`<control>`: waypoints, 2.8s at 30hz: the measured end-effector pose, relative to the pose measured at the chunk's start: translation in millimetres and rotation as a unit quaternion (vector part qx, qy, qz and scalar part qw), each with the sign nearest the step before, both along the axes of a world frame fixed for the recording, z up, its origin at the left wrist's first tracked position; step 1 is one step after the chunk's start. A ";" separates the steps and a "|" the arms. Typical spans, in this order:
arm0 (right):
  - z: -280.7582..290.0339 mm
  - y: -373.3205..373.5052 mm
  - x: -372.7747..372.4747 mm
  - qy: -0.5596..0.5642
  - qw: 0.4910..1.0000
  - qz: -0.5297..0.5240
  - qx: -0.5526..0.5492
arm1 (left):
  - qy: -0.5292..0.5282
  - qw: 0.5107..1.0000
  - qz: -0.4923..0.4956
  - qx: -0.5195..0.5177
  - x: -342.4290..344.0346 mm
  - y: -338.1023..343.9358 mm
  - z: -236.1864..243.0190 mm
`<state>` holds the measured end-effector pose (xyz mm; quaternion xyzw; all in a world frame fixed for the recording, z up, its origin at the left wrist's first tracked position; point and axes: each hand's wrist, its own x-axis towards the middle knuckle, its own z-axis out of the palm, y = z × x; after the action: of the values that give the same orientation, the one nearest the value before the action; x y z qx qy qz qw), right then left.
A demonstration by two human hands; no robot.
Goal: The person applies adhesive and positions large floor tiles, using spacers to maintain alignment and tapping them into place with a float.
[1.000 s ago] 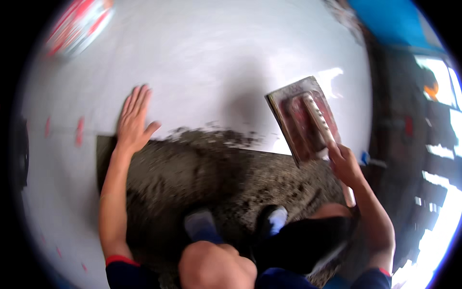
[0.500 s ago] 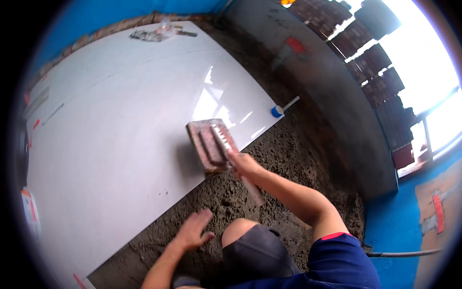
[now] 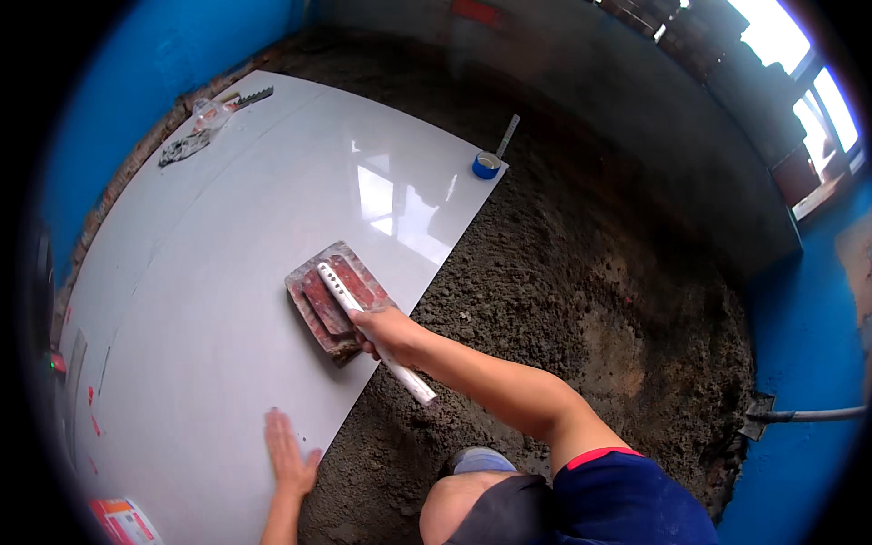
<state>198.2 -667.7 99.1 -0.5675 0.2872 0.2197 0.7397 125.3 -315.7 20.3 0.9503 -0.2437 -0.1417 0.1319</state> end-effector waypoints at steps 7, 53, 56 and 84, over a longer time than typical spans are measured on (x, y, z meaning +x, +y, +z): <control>3.2 31.7 -10.0 -0.036 0.994 0.091 0.054 | 0.146 0.885 -0.309 -0.316 -85.8 -121.6 40.7; -108.9 -95.9 393.7 -0.119 0.646 0.098 -0.747 | -0.016 0.974 0.218 0.064 325.9 2.0 1.9; -109.8 -101.3 411.7 -0.086 0.670 0.115 -0.728 | -0.052 0.967 0.243 0.062 414.3 -16.8 -7.7; -62.7 -23.0 639.6 0.074 0.919 0.042 -0.384 | -0.125 0.900 0.401 0.115 622.6 -64.6 -42.1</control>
<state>837.9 -690.7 36.4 -0.8015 0.3795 0.1647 0.4318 747.9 -380.3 -21.8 0.9862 0.1612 0.0155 0.0358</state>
